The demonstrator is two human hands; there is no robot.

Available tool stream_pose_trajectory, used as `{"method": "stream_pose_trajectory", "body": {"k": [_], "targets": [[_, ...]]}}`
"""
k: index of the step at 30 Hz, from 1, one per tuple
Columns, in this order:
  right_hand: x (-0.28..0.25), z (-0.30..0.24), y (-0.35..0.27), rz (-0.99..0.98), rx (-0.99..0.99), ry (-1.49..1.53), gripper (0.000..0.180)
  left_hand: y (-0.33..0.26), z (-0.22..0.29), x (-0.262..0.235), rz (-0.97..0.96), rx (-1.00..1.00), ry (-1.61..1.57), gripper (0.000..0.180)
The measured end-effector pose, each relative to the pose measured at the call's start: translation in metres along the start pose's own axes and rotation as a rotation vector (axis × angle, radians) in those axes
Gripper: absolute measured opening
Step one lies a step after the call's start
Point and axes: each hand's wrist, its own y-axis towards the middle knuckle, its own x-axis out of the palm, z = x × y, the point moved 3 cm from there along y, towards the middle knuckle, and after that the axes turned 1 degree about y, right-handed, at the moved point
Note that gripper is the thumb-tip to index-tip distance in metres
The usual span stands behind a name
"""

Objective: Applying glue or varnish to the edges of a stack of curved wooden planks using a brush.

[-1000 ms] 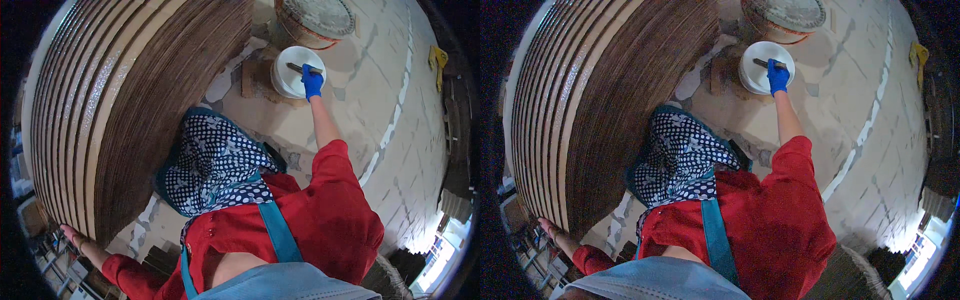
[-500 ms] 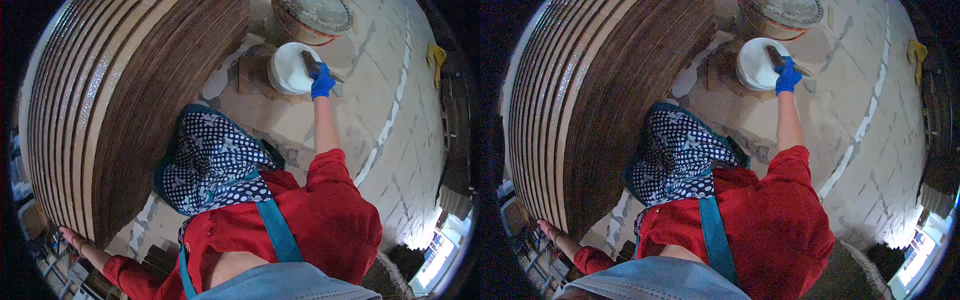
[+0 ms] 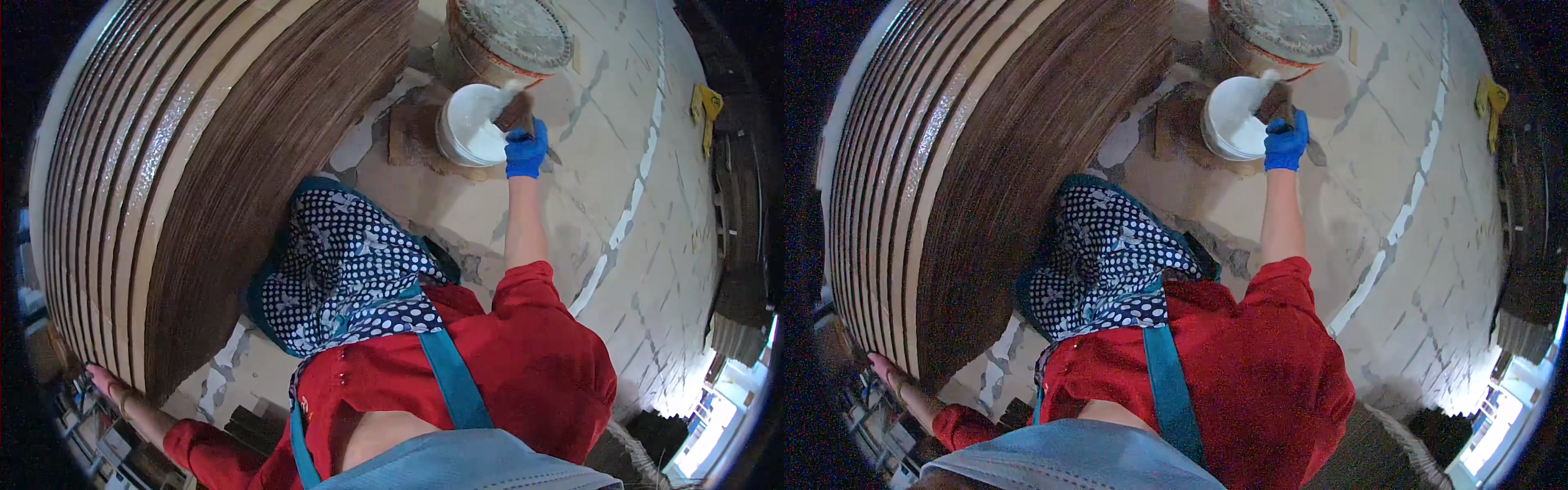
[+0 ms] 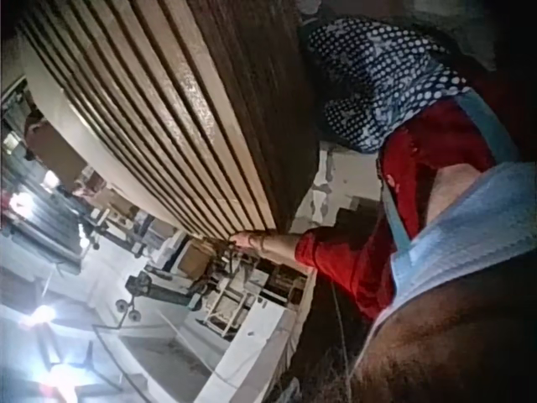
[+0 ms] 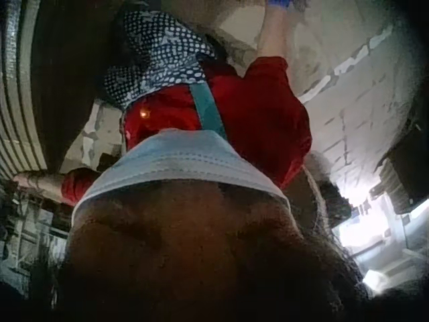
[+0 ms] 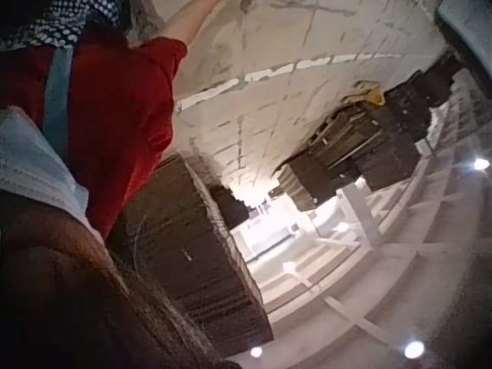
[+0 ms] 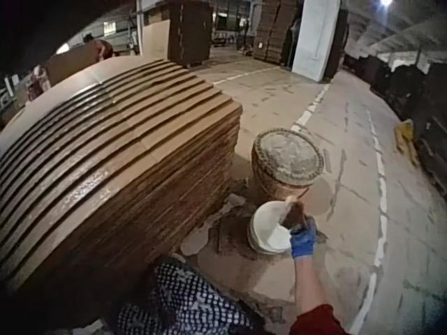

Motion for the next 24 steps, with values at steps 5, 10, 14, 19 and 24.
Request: {"method": "stream_pose_trajectory", "body": {"k": [5,10,14,19,24], "targets": [[0.007,0.029,-0.008,-0.302,-0.303,-0.778,0.020,0.015,-0.002,0.008,-0.099,-0.021,-0.009,0.077],[0.000,0.053,-0.024,-0.503,-0.412,-1.326,0.034,0.030,-0.015,0.016,-0.081,0.111,-0.156,0.075],[0.065,0.017,-0.044,-0.557,-0.449,-1.079,0.033,0.025,-0.024,0.022,-0.024,0.149,-0.321,0.074],[0.256,-0.040,-0.120,-0.711,-1.063,-0.994,0.029,0.015,-0.027,0.023,-0.015,0.111,-0.353,0.080],[0.439,-0.043,-0.194,-1.079,-1.435,-0.832,0.021,0.010,-0.026,0.024,0.018,0.068,-0.266,0.087]]}}
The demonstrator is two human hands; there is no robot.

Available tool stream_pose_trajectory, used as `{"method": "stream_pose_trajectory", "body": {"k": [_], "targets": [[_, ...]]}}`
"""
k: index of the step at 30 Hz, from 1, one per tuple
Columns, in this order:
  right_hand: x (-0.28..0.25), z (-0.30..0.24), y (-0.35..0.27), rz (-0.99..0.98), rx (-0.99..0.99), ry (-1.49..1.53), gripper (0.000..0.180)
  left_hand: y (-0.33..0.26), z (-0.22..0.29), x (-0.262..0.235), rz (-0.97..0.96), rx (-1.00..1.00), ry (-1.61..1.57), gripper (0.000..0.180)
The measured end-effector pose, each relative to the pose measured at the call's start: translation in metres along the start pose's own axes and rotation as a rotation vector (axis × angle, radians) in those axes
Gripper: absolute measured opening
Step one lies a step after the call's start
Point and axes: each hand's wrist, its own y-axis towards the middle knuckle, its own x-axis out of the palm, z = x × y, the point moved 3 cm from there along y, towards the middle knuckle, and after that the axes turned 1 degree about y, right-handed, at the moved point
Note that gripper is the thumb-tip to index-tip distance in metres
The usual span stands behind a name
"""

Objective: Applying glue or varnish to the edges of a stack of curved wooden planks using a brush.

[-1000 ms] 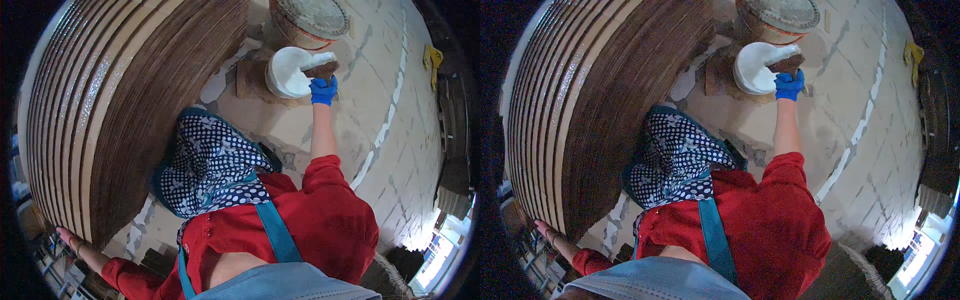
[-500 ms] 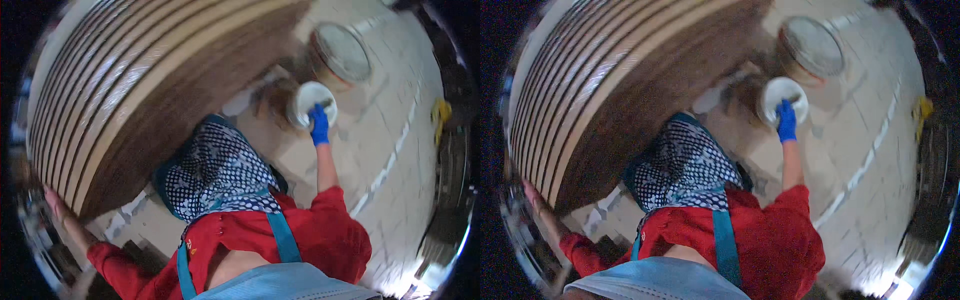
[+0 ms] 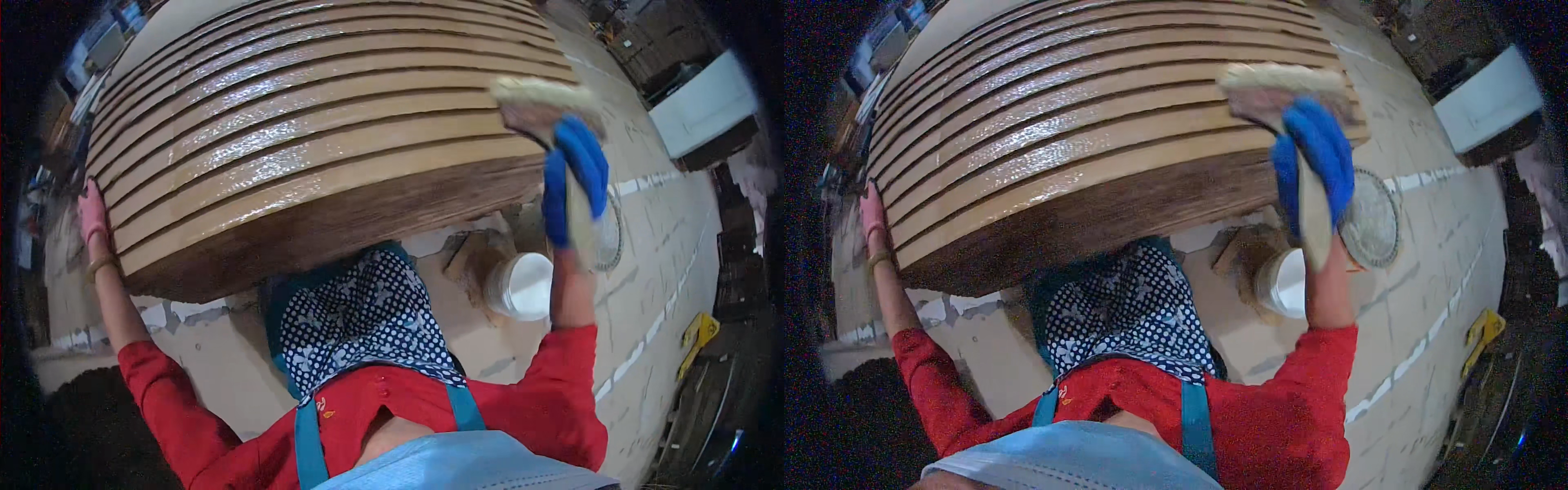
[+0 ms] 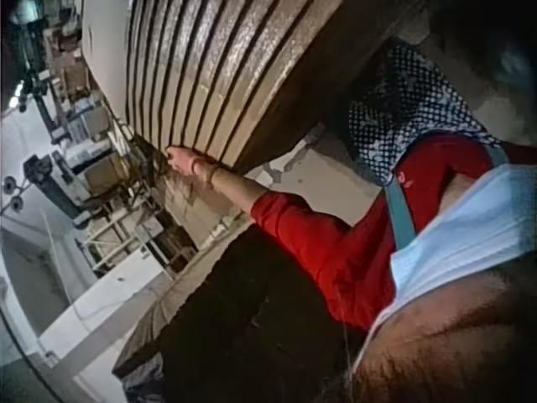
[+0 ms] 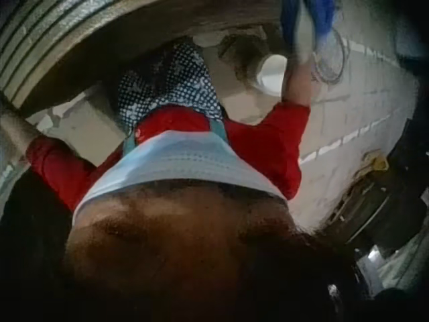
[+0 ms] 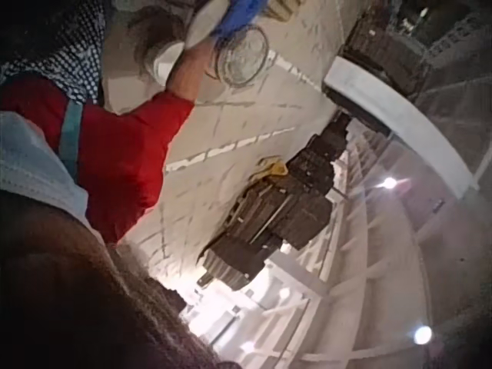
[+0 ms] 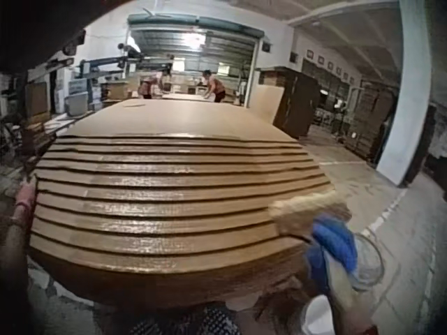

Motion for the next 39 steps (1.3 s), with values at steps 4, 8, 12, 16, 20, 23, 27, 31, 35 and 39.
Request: {"method": "stream_pose_trajectory", "body": {"k": [4,8,12,16,20,23,27,31,35,39], "targets": [[0.084,0.012,0.083,-0.162,0.446,0.532,0.021,-0.003,0.000,0.003,0.007,-0.024,0.021,0.086],[0.151,0.029,0.120,-0.284,0.474,0.736,0.026,-0.009,0.006,0.003,-0.015,0.020,0.110,0.085],[0.178,0.039,0.105,-0.444,0.509,0.766,0.032,-0.022,0.017,-0.006,0.019,0.025,-0.080,0.083],[0.192,0.048,0.116,-0.472,0.464,0.672,0.034,-0.033,0.028,-0.014,0.045,-0.029,0.013,0.082],[0.218,0.042,0.151,-0.316,0.400,0.636,0.030,-0.032,0.030,-0.015,0.032,-0.066,0.050,0.081],[0.224,0.023,0.146,-0.405,0.323,0.523,0.031,-0.027,0.026,-0.012,0.035,-0.068,0.076,0.080],[0.200,0.008,0.116,-0.577,0.413,0.719,0.036,-0.022,0.022,-0.010,0.056,-0.055,0.086,0.079],[0.191,0.034,0.137,-0.598,0.360,0.495,0.037,-0.025,0.023,-0.013,-0.014,-0.057,0.061,0.079],[0.204,0.068,0.145,-0.298,0.354,0.628,0.032,-0.029,0.023,-0.013,-0.023,-0.025,0.035,0.082],[0.173,0.068,0.093,-0.458,0.489,0.802,0.029,-0.021,0.018,-0.009,0.012,-0.020,0.013,0.083]]}}
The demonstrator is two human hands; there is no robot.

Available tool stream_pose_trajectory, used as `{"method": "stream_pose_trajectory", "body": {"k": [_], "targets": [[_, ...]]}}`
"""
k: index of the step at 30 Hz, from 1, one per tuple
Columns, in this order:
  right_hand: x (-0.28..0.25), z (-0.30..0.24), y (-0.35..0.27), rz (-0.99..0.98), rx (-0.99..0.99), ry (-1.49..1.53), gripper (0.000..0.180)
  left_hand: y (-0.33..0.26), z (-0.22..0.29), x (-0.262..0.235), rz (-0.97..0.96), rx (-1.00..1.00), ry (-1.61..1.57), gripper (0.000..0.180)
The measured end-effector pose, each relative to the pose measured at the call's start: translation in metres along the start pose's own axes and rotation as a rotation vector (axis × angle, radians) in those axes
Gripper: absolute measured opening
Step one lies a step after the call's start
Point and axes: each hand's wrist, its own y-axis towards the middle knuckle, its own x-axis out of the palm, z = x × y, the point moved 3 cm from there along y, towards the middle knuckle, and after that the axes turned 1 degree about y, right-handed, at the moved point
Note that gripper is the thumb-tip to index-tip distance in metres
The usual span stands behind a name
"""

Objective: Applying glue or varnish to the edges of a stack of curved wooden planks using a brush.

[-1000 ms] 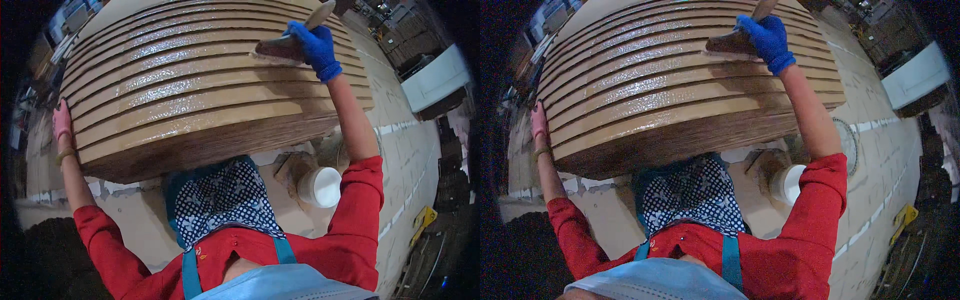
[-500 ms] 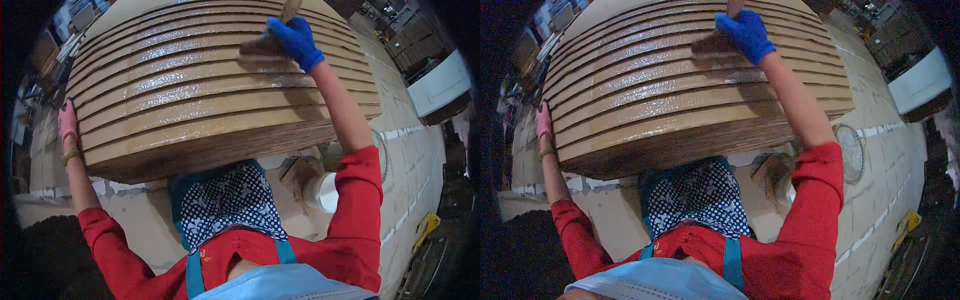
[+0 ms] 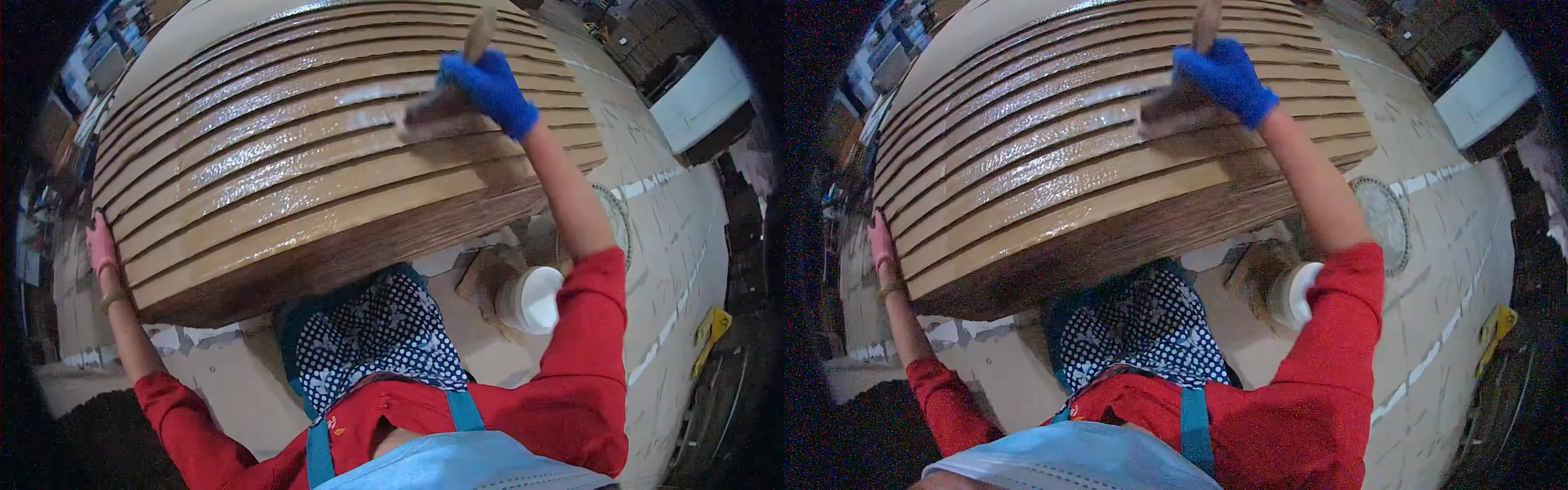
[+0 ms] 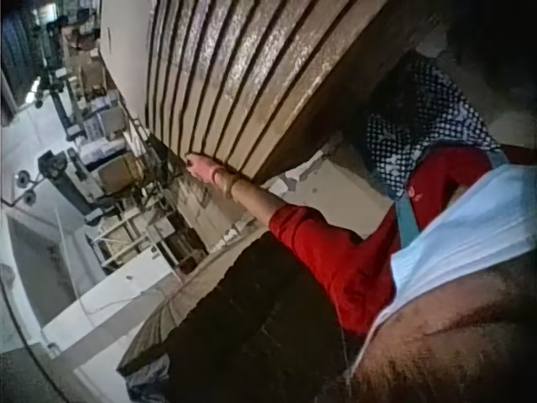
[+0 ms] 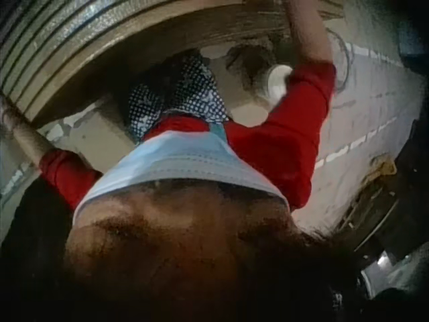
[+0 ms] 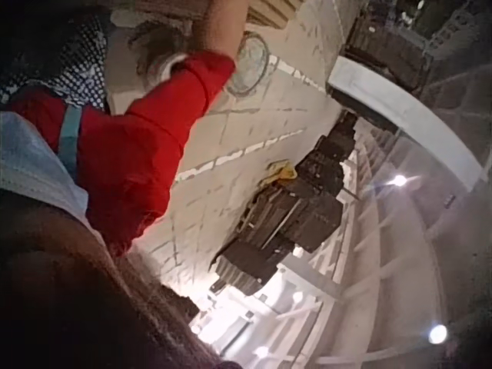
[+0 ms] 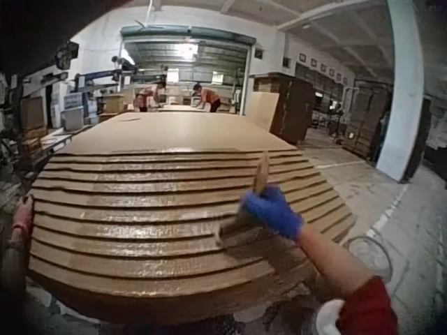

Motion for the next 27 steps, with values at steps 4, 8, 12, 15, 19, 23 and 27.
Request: {"method": "stream_pose_trajectory", "body": {"k": [4,8,12,15,19,23,27], "targets": [[-0.023,-0.019,-0.053,-0.131,0.118,-0.001,0.024,0.010,-0.008,0.005,-0.003,-0.025,0.045,0.084],[-0.052,-0.016,0.002,0.195,-0.125,0.040,0.023,0.010,-0.008,0.005,-0.063,-0.046,0.072,0.086],[-0.058,0.026,0.075,0.427,-0.134,0.129,0.024,0.004,-0.001,0.001,-0.047,-0.024,0.048,0.085],[-0.060,0.032,0.080,0.356,-0.115,0.107,0.019,0.002,-0.001,-0.001,-0.022,-0.017,0.033,0.086],[-0.055,0.011,0.003,0.183,-0.021,-0.010,0.024,0.007,-0.007,0.001,-0.058,-0.040,-0.023,0.088],[-0.053,-0.005,-0.083,0.088,0.073,0.131,0.024,0.014,-0.011,0.004,-0.080,-0.051,0.025,0.088],[-0.068,-0.018,-0.047,0.204,-0.053,0.120,0.024,0.009,-0.007,0.002,-0.098,-0.058,0.000,0.088]]}}
